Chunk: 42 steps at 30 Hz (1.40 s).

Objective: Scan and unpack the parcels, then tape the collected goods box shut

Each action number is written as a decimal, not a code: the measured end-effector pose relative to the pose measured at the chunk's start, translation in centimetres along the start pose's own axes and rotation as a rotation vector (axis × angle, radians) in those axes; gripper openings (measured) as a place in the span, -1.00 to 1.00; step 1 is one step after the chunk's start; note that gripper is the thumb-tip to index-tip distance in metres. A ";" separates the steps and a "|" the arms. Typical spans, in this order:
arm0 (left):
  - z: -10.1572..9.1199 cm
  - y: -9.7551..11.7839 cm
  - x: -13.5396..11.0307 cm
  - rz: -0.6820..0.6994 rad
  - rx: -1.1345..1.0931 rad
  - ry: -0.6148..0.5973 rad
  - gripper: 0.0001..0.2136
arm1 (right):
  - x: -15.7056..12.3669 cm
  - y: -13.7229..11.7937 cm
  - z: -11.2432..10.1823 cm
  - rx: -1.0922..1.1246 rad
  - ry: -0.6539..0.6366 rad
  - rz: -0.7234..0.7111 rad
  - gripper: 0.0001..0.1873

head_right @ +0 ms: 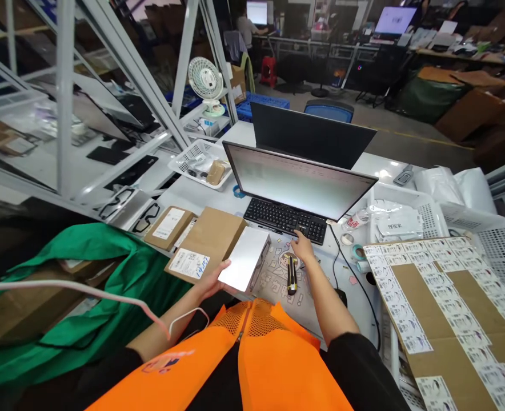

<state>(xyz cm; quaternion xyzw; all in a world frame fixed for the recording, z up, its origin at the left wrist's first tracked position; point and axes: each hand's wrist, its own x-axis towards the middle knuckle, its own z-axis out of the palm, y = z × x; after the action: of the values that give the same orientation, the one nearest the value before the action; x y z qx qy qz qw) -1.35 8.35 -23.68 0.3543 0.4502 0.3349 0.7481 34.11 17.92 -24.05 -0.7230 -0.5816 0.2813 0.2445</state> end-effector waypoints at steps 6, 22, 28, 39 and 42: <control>1.7 -0.3 1.7 -0.078 0.013 -0.082 -0.39 | -10.8 0.5 4.9 0.656 -0.270 0.034 -0.06; 5.5 -1.5 2.9 -0.275 -0.170 -0.182 -0.16 | -12.7 9.4 4.4 -0.344 -0.006 0.410 -0.19; 5.6 -2.4 3.8 -0.293 -0.127 -0.126 -0.21 | -10.5 8.9 5.4 -0.279 0.105 0.433 -0.20; 6.2 -3.1 5.8 -0.315 -0.087 -0.040 -0.33 | -22.3 2.2 -1.1 0.177 -0.169 -0.019 -0.60; 6.5 -2.7 6.2 -0.330 -0.059 -0.028 -0.31 | -23.9 -0.3 -1.0 0.153 -0.143 -0.061 -0.67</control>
<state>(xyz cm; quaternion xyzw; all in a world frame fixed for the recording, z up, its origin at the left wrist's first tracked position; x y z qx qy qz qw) 7.36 10.51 -26.43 0.2582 0.4817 0.2154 0.8093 30.67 -5.49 -20.18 -0.6625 -0.5960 0.3681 0.2653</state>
